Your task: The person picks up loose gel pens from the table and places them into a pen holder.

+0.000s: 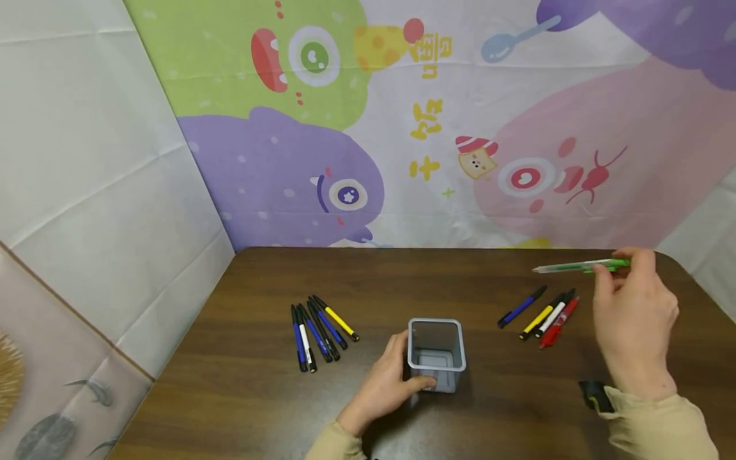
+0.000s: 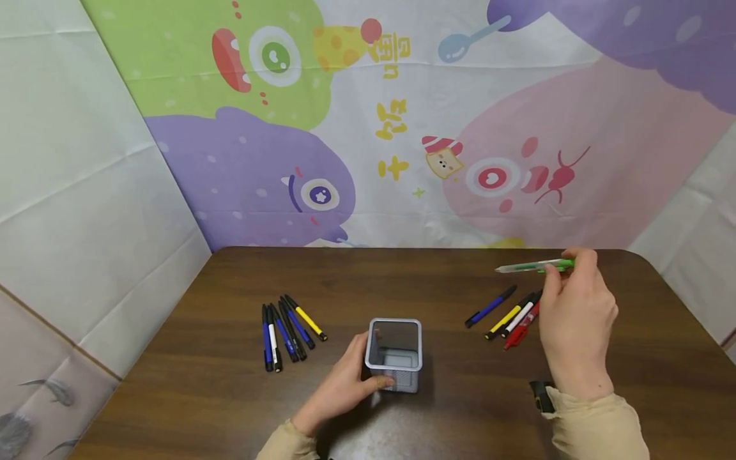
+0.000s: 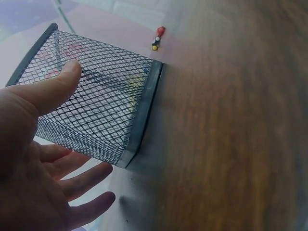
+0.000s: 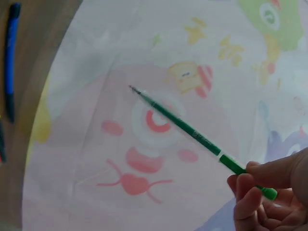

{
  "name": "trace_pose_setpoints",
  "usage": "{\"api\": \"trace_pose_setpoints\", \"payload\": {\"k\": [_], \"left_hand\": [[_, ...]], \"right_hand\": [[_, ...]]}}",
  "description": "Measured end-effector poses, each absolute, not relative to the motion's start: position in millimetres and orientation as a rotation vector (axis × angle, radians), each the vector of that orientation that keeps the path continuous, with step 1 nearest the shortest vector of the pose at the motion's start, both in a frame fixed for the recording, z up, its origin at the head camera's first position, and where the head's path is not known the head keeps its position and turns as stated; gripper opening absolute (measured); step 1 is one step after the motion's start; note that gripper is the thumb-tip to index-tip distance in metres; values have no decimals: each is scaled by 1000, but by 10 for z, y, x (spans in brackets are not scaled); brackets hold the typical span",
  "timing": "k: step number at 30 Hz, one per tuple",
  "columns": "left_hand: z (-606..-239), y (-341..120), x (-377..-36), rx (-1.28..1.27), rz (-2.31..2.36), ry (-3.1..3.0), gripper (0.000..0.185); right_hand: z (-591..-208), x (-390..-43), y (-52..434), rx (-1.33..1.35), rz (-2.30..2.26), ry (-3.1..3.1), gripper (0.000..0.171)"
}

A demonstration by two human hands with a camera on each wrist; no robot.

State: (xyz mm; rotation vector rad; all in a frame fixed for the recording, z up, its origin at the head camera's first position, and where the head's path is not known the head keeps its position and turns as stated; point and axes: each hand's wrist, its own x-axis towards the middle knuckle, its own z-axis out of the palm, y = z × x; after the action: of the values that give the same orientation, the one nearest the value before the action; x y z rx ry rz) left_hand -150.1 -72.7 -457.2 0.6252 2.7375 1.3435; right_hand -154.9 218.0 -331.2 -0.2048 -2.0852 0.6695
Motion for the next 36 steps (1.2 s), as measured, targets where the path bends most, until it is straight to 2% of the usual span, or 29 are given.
{"api": "trace_pose_setpoints", "payload": {"k": [12, 24, 36], "left_hand": [[-4562, -736, -1515, 644, 1305, 2755, 81], [-4586, -711, -1503, 646, 1328, 2740, 80], [-4571, -725, -1492, 626, 1332, 2732, 81]], "right_hand": [[-3210, -1494, 1889, 7, 733, -2030, 33], [-3289, -1400, 1607, 191, 852, -2064, 45], [-3489, -1389, 1361, 330, 865, -2157, 37]]}}
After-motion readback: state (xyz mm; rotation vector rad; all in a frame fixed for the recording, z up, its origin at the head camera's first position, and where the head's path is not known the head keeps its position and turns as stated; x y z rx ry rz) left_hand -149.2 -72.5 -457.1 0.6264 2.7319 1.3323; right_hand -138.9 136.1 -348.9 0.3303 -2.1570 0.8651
